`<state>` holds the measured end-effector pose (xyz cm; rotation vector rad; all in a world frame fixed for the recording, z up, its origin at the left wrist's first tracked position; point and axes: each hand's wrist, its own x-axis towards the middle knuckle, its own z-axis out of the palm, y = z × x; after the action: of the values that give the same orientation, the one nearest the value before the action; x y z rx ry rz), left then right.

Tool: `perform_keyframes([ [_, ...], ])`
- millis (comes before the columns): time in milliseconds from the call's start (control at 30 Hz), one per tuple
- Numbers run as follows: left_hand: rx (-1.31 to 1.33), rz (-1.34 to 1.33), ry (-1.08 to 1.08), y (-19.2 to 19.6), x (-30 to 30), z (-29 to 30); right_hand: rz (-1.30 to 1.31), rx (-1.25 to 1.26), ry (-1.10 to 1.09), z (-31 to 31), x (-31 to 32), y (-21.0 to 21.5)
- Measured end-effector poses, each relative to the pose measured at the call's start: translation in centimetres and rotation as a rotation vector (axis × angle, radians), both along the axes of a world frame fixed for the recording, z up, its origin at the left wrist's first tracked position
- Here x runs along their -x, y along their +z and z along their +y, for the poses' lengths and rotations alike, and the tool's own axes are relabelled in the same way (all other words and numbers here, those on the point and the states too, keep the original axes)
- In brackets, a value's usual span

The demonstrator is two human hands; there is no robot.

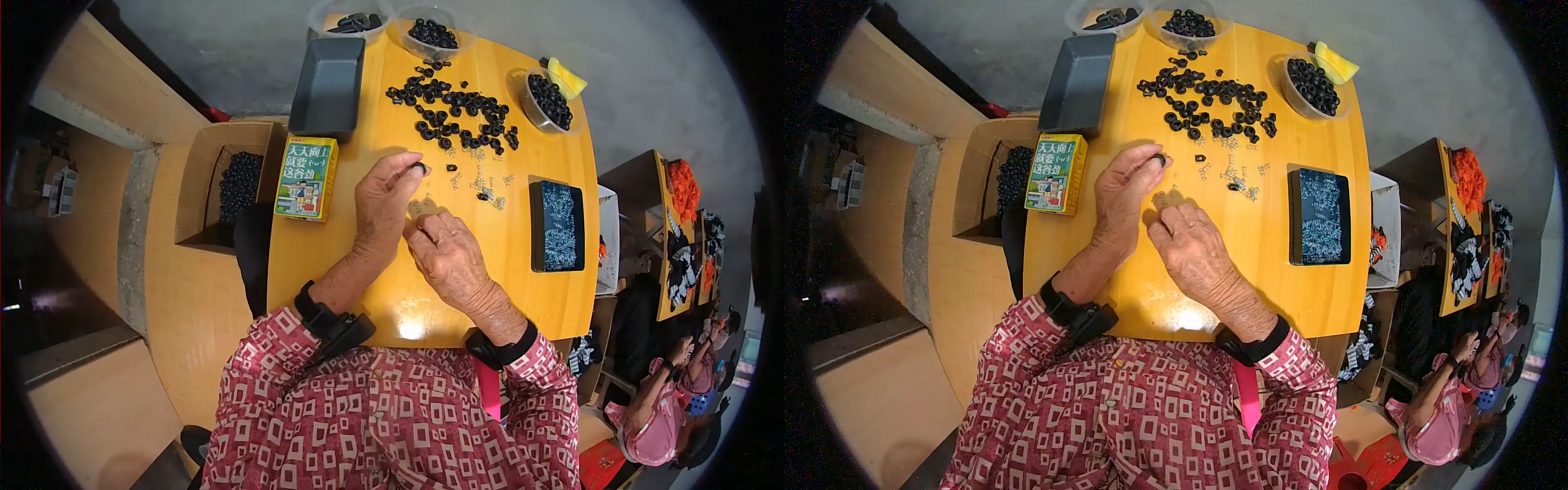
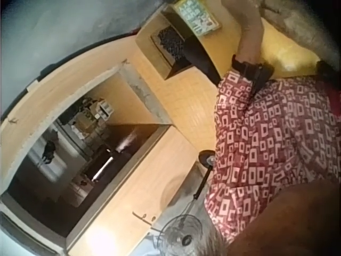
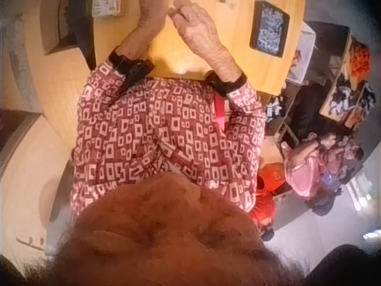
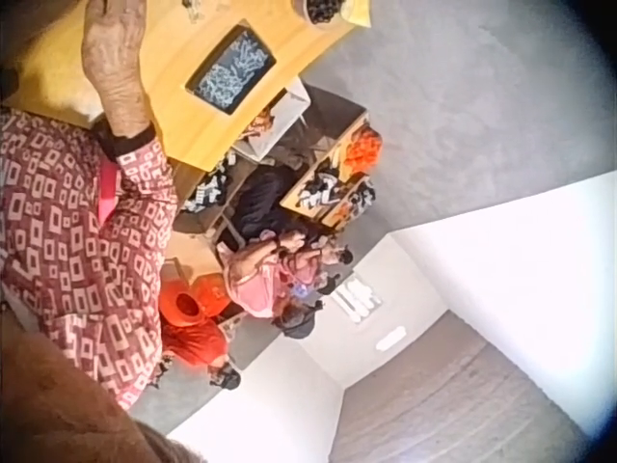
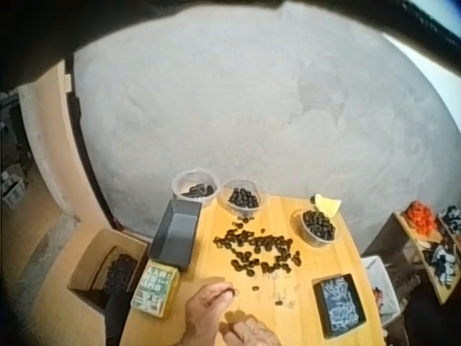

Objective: The person takes a black plastic piece from a box, picks up small metal fasteners from a tray, and inserts the fasteners into the plastic pieces by hand.

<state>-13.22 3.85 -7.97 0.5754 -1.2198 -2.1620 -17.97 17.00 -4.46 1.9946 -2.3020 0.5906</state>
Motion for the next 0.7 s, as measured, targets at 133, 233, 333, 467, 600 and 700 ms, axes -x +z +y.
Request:
perform_keyframes([
  [133,-0.074,-0.016,-0.068,0.2,1.4,0.6,-0.001,-0.034,-0.03,0.5,-0.1,0.2],
  [233,-0.318,0.161,-0.18,0.3,2.3,1.1,-0.005,0.047,-0.108,1.4,-0.2,0.0],
  [333,-0.348,0.101,-0.154,0.6,1.5,0.3,0.019,0.01,-0.154,1.6,-0.9,0.3],
  [467,-0.301,0.068,-0.157,0.5,0.2,-0.7,0.064,0.035,-0.12,1.9,-1.4,-0.1],
  [600,-0.294,0.039,-0.134,0.6,-0.9,-0.6,0.071,0.003,-0.118,2.3,-1.8,-0.2],
  [700,-0.292,0.037,-0.149,1.1,-1.5,-0.4,0.055,-0.012,-0.123,2.6,-2.7,0.1],
])
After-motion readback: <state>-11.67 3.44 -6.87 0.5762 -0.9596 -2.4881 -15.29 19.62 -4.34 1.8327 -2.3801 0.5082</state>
